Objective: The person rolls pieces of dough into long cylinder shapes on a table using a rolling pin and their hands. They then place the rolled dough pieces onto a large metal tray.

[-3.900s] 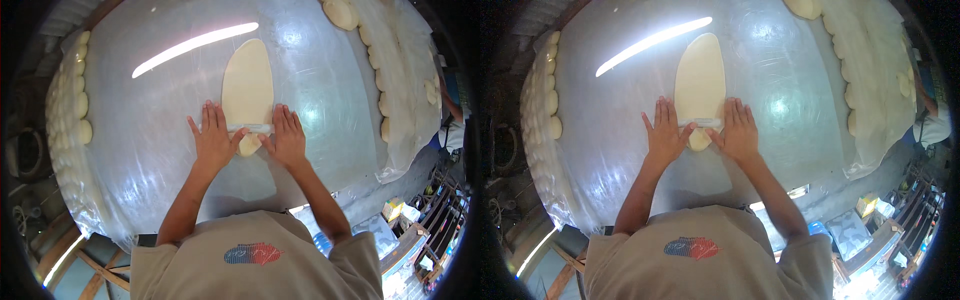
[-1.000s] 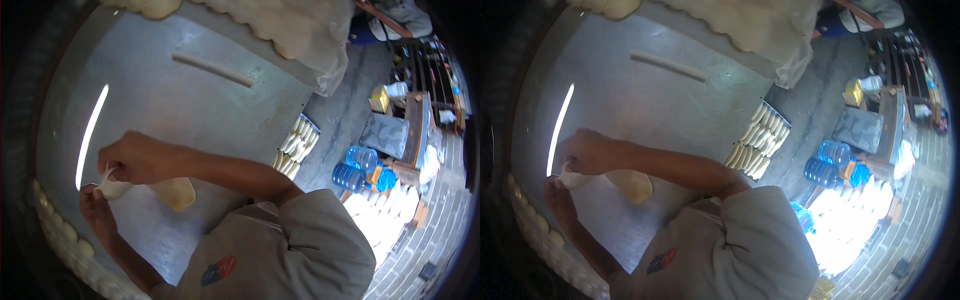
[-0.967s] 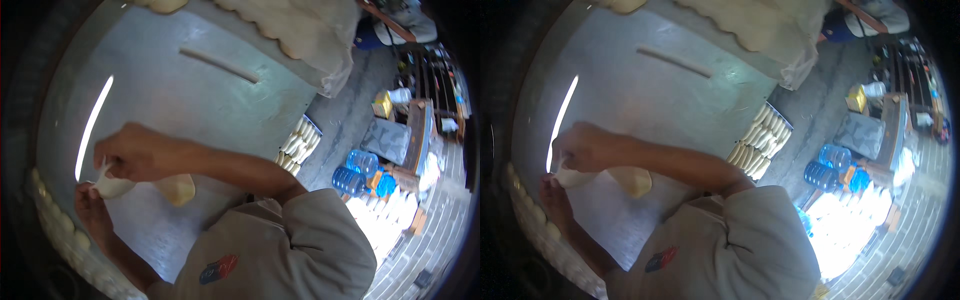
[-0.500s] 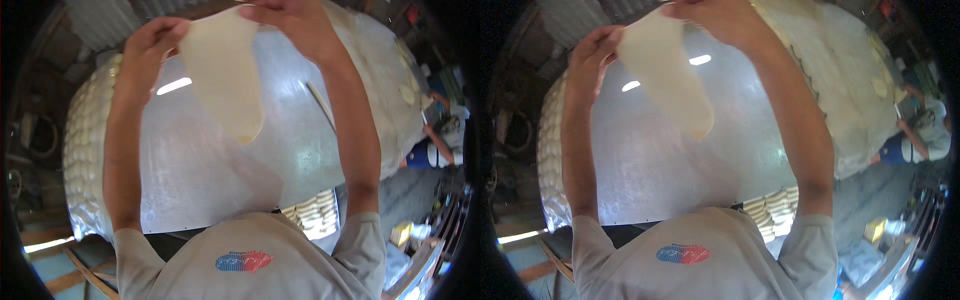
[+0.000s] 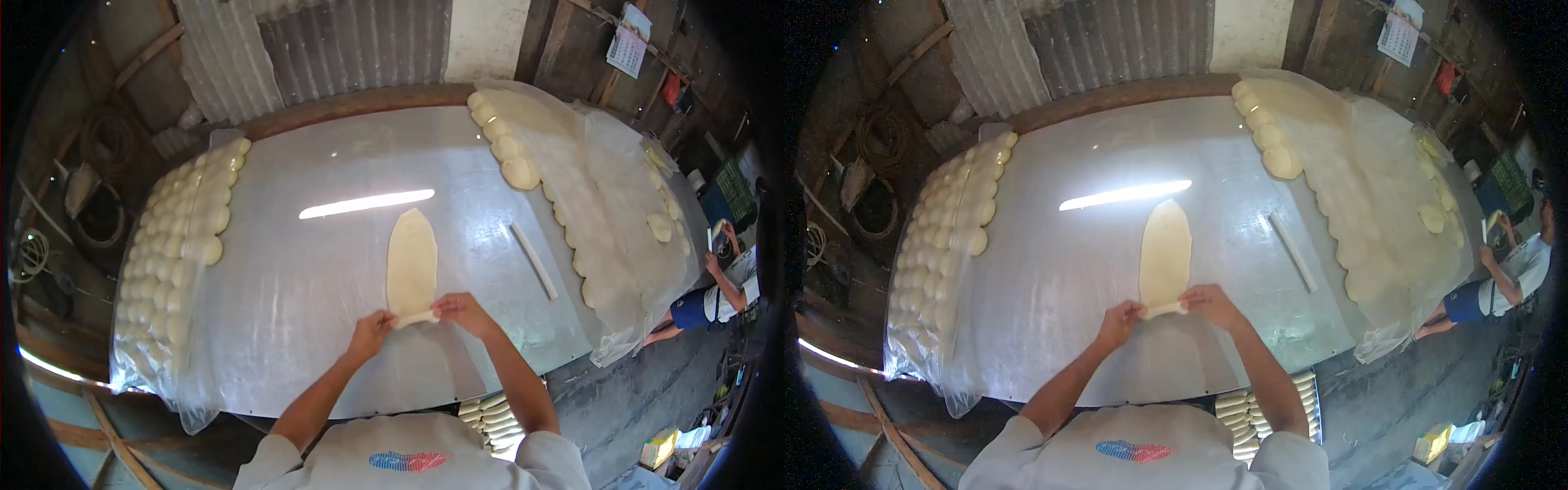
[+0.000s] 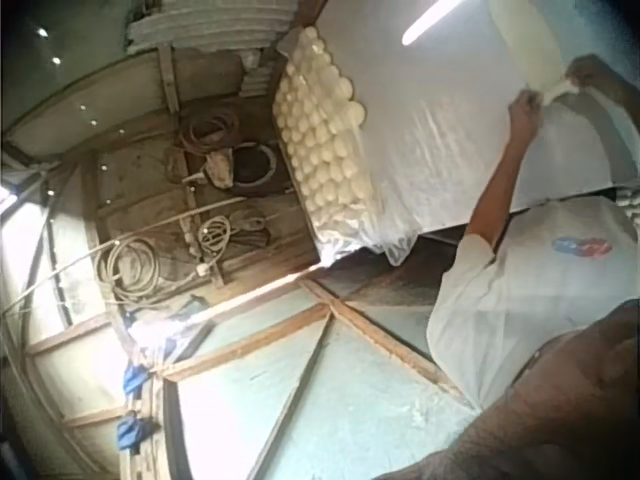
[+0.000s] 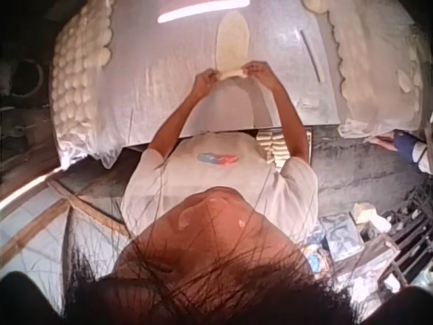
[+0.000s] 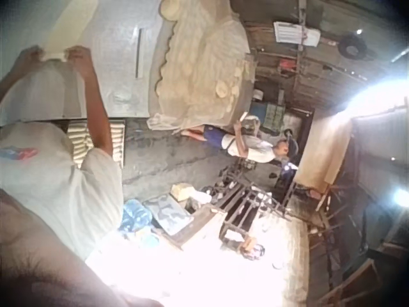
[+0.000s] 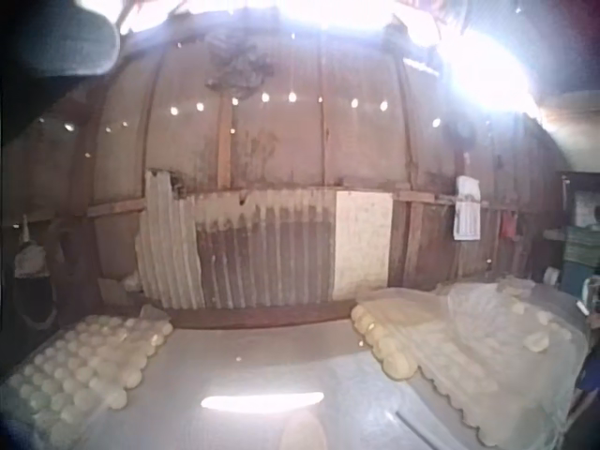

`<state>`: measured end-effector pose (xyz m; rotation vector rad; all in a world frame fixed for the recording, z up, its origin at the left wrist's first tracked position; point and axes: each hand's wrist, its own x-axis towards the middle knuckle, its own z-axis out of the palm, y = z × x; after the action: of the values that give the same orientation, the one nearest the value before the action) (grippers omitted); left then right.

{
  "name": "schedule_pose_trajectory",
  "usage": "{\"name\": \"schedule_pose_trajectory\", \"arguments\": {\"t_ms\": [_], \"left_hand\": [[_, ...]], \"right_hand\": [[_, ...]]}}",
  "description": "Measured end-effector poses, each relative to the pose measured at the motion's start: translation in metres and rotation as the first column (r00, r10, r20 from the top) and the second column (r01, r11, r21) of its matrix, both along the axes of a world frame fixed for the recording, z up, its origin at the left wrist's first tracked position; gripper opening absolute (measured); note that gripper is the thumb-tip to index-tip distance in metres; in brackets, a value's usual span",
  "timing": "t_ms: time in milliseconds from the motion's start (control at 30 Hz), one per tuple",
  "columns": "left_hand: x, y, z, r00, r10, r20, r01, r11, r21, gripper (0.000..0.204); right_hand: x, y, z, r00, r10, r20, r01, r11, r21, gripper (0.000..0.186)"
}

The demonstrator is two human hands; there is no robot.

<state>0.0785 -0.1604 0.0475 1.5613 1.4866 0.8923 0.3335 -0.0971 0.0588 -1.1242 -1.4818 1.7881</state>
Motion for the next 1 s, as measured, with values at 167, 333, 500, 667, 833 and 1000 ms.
{"name": "schedule_pose_trajectory", "arguments": {"t_ms": [167, 333, 500, 667, 833, 1000], "left_hand": [[-0.005, -0.028, -0.026, 0.917, -0.167, -0.363, 0.240, 0.956, 0.167, 0.017], [-0.007, -0.049, -0.028, 0.792, -0.204, -0.575, 0.400, 0.885, 0.237, 0.032], [-0.010, -0.065, -0.033, 0.752, -0.099, -0.652, 0.385, 0.869, 0.312, 0.043], [-0.011, -0.080, -0.031, 0.683, -0.075, -0.726, 0.407, 0.865, 0.293, 0.041], [-0.008, -0.097, -0.029, 0.681, -0.006, -0.732, 0.295, 0.917, 0.268, 0.039], [-0.008, -0.110, -0.030, 0.666, 0.024, -0.745, 0.251, 0.934, 0.255, 0.045]], "right_hand": [[-0.013, -0.037, -0.022, 0.966, 0.073, 0.249, -0.117, 0.979, 0.168, 0.017], [-0.038, -0.084, -0.014, 0.662, -0.145, 0.735, -0.463, 0.691, 0.554, 0.026], [-0.051, -0.134, -0.032, 0.612, -0.474, 0.633, -0.336, 0.569, 0.750, 0.035], [-0.061, -0.155, -0.034, 0.496, -0.572, 0.654, -0.282, 0.606, 0.744, 0.038], [-0.061, -0.166, -0.033, 0.446, -0.577, 0.684, -0.293, 0.628, 0.721, 0.043], [-0.062, -0.172, -0.025, 0.429, -0.572, 0.699, -0.326, 0.624, 0.710, 0.043]]}}
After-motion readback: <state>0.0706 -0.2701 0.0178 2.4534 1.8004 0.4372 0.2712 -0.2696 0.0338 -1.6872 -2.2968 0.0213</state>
